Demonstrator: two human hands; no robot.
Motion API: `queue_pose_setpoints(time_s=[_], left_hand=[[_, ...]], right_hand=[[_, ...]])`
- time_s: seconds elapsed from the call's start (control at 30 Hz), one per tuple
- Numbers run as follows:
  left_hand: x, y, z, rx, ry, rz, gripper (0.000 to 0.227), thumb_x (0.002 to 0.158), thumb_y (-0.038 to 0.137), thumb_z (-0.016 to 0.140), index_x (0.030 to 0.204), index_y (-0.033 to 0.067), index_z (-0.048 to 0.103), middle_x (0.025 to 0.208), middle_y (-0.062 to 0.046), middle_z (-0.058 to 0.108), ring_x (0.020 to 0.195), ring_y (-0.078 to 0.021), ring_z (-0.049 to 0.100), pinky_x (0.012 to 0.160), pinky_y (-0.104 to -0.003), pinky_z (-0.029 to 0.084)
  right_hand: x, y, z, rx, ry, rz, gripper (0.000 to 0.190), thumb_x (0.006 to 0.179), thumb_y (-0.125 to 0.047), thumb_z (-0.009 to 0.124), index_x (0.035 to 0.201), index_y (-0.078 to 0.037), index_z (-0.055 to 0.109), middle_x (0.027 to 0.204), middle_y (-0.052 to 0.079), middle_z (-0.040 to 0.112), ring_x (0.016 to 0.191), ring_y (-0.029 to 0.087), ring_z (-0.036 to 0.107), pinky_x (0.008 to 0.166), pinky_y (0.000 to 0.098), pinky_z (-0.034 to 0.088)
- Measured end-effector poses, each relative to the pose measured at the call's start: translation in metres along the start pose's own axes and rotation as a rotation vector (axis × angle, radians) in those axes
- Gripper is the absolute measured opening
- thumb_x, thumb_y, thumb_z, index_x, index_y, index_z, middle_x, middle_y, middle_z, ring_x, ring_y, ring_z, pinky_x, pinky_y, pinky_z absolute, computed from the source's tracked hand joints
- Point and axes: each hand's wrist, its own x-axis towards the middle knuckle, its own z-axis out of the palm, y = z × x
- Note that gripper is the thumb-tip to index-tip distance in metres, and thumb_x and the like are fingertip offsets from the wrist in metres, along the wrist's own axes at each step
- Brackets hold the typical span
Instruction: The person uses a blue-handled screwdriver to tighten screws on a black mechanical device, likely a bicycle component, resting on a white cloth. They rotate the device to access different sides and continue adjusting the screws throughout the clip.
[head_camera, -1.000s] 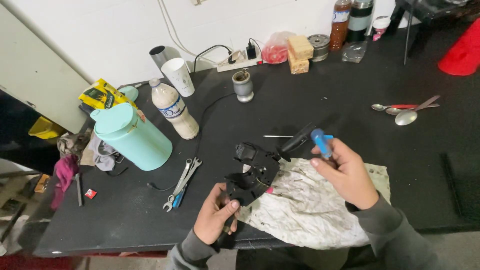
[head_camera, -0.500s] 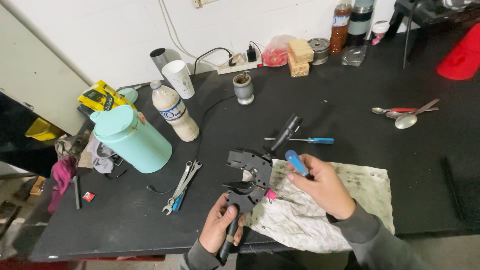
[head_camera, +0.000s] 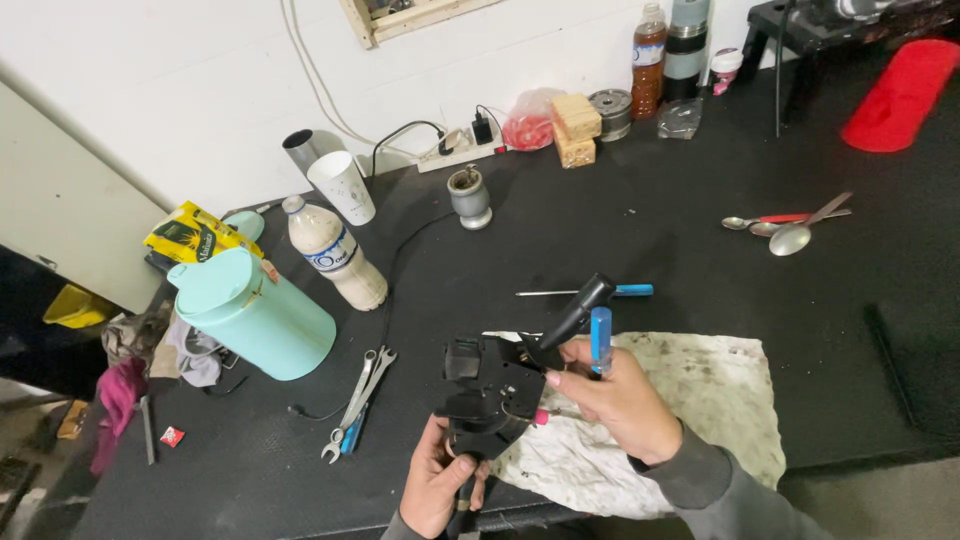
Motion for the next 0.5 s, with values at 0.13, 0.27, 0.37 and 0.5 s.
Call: queue_pose_setpoints(time_s=[0.13, 0.27, 0.37, 0.5], left_hand=[[0.002, 0.005, 0.002, 0.072, 0.064, -0.029, 0.05, 0.093, 0.013, 0.069, 0.135, 0.0064, 0.043, 0.079, -0.014, 0.067, 0.048, -0.0167, 0.058, 0.042, -0.028, 0.048], [0.001, 0.006, 0.006, 0.058, 0.054, -0.066, 0.042, 0.096, 0.01, 0.067, 0.13, 0.003, 0.044, 0.079, -0.014, 0.065, 0.049, -0.0164, 0.057, 0.043, -0.028, 0.047], [0.001, 0.008, 0.012, 0.069, 0.09, -0.132, 0.037, 0.097, 0.012, 0.067, 0.125, 0.0006, 0.046, 0.077, -0.013, 0.064, 0.047, -0.0171, 0.057, 0.042, -0.029, 0.047], [0.003, 0.008, 0.018, 0.082, 0.111, -0.159, 0.037, 0.096, 0.014, 0.067, 0.124, 0.0007, 0.047, 0.074, -0.012, 0.063, 0.046, -0.0167, 0.056, 0.04, -0.029, 0.045]], right_hand=[[0.0, 0.0, -0.003, 0.09, 0.004, 0.075, 0.018, 0.086, -0.011, 0.072, 0.102, -0.001, 0.069, 0.062, -0.005, 0.045, 0.049, 0.006, 0.037, 0.044, 0.0264, 0.027], [0.004, 0.008, -0.01, 0.141, -0.03, 0.081, 0.013, 0.087, -0.008, 0.071, 0.096, -0.001, 0.065, 0.059, -0.004, 0.041, 0.046, 0.008, 0.036, 0.043, 0.0275, 0.027], [0.008, 0.013, -0.013, 0.217, -0.073, 0.101, 0.01, 0.088, -0.006, 0.069, 0.091, -0.002, 0.061, 0.059, -0.005, 0.038, 0.045, 0.008, 0.034, 0.043, 0.0274, 0.025], [0.012, 0.022, -0.013, 0.208, -0.075, 0.098, 0.007, 0.09, -0.008, 0.066, 0.091, -0.003, 0.06, 0.058, -0.004, 0.037, 0.047, 0.008, 0.035, 0.044, 0.028, 0.028]])
